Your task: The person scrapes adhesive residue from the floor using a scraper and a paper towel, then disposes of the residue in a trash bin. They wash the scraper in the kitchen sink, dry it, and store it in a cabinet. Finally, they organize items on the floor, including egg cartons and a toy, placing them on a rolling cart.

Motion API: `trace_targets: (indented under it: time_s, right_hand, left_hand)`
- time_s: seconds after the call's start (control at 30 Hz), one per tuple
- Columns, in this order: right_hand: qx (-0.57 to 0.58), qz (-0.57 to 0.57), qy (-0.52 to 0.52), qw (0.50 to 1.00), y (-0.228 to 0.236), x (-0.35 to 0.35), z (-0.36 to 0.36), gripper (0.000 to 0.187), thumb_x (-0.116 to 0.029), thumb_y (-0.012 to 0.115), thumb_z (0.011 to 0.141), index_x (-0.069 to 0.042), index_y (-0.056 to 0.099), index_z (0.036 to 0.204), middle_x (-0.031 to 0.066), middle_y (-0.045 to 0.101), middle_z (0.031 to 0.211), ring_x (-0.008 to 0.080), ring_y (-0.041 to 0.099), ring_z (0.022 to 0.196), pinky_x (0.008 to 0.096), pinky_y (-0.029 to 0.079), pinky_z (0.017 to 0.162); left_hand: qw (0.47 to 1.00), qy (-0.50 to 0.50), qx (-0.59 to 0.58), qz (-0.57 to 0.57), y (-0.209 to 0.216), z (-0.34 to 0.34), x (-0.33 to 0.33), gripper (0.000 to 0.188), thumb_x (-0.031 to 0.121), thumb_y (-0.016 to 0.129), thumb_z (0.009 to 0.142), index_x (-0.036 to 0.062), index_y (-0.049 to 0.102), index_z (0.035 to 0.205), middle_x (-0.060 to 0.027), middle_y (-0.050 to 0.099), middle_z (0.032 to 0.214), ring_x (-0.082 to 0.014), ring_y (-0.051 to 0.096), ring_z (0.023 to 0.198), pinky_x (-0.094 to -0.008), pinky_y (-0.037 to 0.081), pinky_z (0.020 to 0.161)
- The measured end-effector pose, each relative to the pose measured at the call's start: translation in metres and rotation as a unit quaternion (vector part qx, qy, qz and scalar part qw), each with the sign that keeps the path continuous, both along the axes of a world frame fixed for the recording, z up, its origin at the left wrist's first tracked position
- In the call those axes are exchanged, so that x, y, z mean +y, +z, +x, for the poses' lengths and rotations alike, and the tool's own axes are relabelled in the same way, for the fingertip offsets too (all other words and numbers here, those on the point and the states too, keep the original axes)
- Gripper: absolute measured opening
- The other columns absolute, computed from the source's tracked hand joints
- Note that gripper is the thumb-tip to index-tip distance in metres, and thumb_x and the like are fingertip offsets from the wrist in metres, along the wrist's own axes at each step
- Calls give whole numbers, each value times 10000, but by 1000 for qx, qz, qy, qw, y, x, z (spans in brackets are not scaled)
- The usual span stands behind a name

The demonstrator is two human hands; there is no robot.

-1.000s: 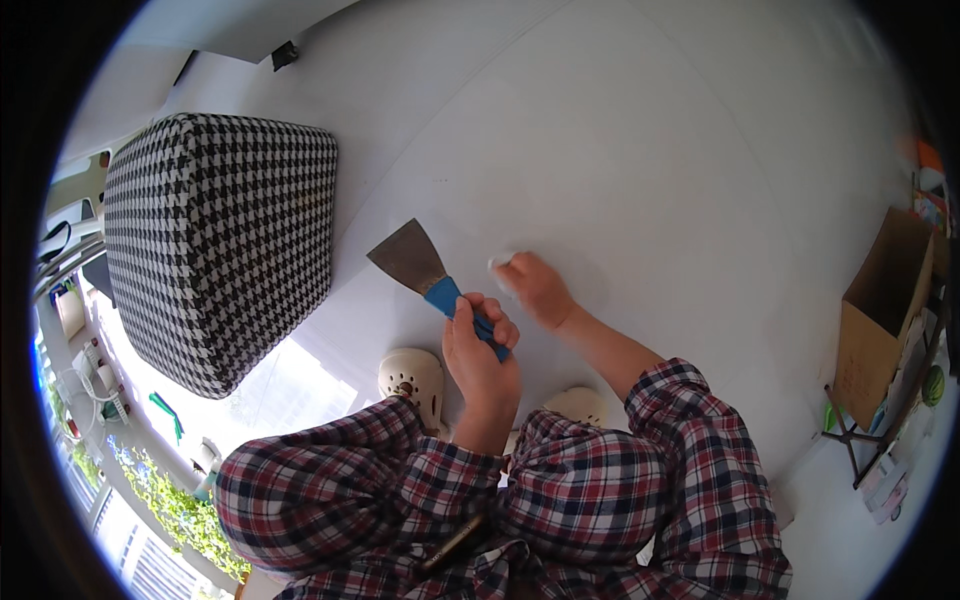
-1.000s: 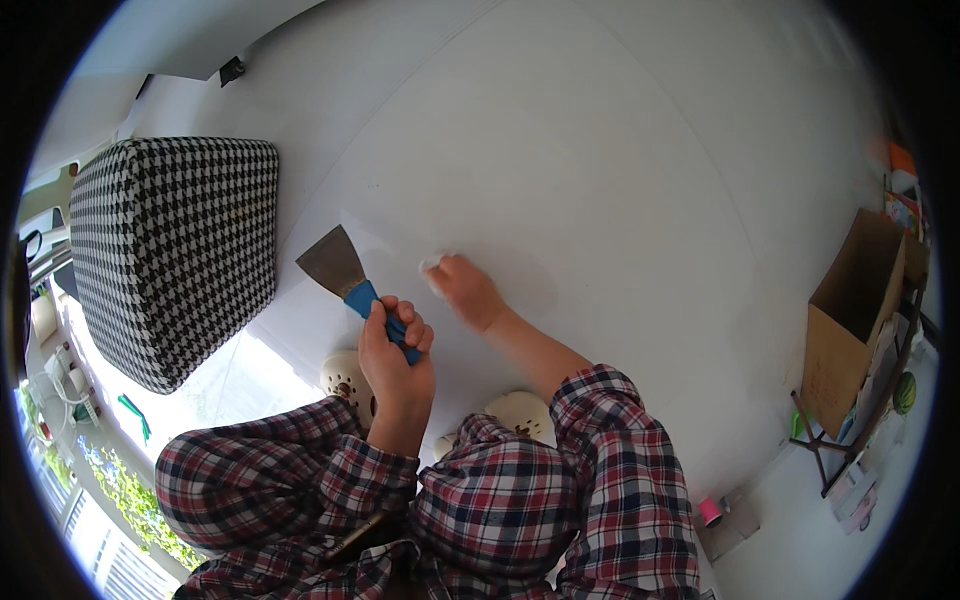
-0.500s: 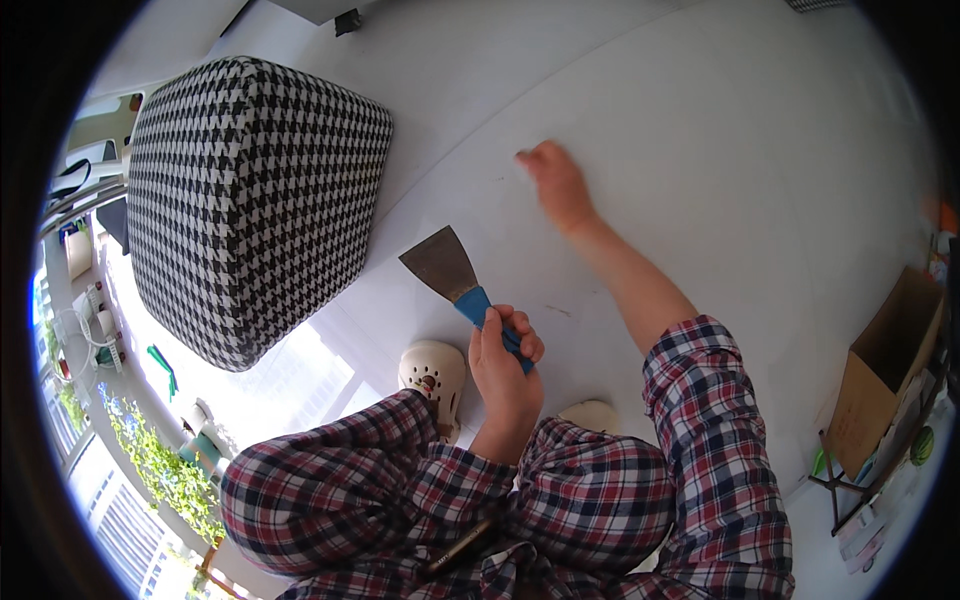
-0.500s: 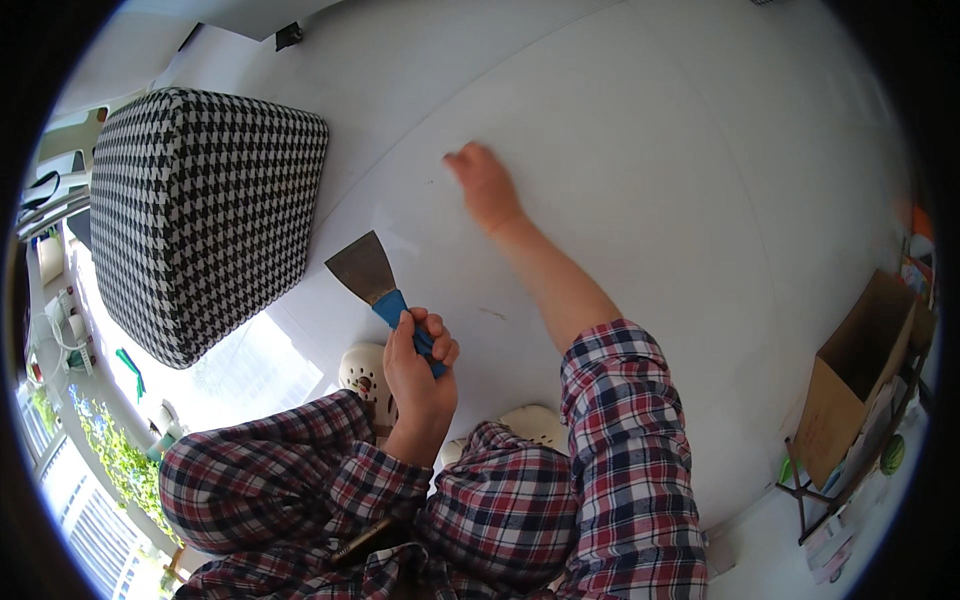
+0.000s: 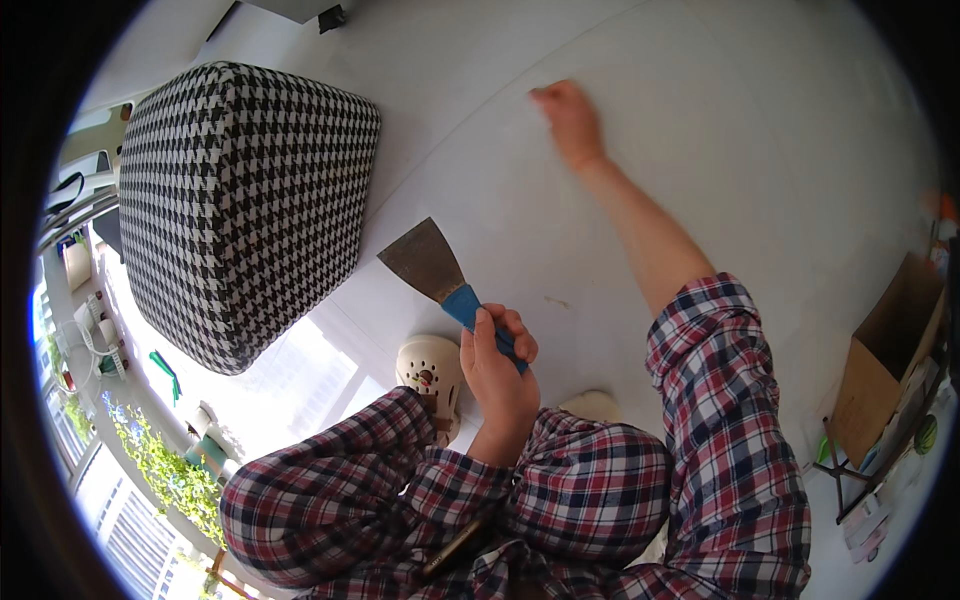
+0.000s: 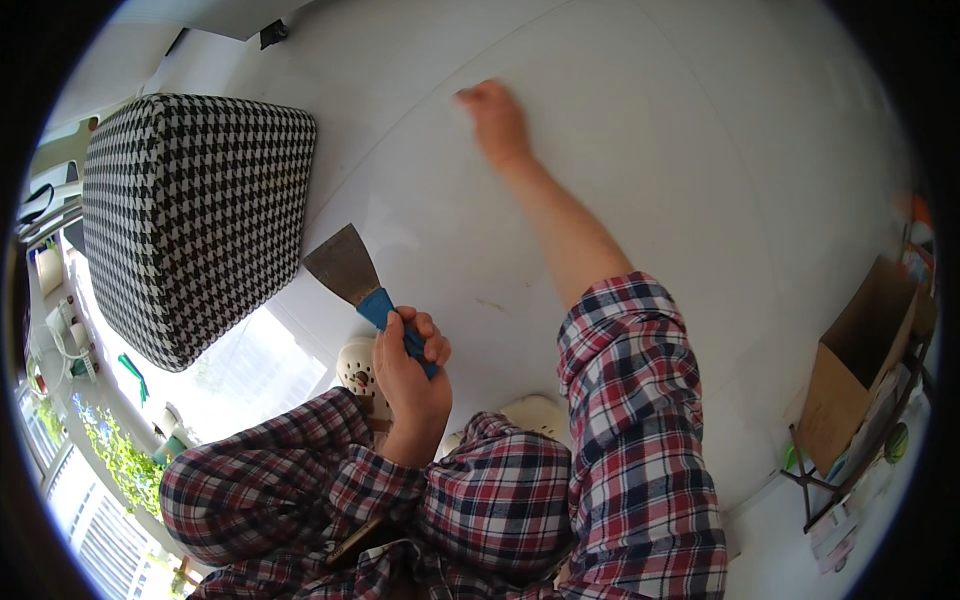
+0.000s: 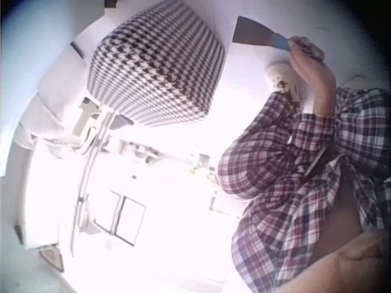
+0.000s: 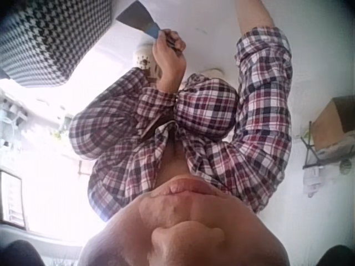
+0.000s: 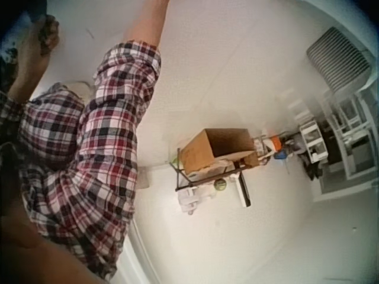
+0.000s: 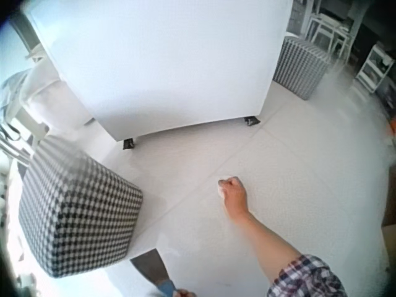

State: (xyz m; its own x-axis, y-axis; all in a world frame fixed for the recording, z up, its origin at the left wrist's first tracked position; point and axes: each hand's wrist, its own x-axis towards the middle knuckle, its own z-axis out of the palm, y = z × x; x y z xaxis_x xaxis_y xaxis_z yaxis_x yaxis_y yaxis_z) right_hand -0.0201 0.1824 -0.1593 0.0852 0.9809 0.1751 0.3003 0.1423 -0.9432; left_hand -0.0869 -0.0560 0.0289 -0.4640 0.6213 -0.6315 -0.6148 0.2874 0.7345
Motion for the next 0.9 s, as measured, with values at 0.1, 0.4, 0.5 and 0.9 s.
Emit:
trace_targets:
  time_s: [0.1,0.4,0.5,0.9]
  right_hand:
    - [-46,78,262,961,-6,-74,-26,160,-215,562,837,-58,582,816,84,537,837,246,529,840,357,444,736]
    - [-74,-36,-42,996,-6,-41,125,198,-234,588,825,-49,568,757,45,501,747,184,502,668,301,416,597]
    - [-92,-37,15,995,-18,-84,82,99,-174,562,845,-87,600,815,46,527,817,198,531,733,306,440,640]
    - [-15,-42,201,979,1,-259,63,75,-127,592,778,-61,562,797,73,531,814,242,528,808,338,451,682]
  left_hand:
    - [999,-41,-22,-6,-7,18,12,189,223,405,950,49,468,912,-49,481,735,-105,383,547,-250,314,507]
    - [999,-33,-5,26,-21,18,7,196,218,391,956,43,472,921,-46,482,762,-105,388,565,-246,321,523]
    - [998,-52,-12,38,-24,28,12,190,213,395,954,42,471,922,-47,481,761,-106,389,564,-248,321,522]
    - [995,-92,-25,23,-28,62,11,188,212,400,952,39,467,922,-51,476,752,-111,387,561,-253,317,519]
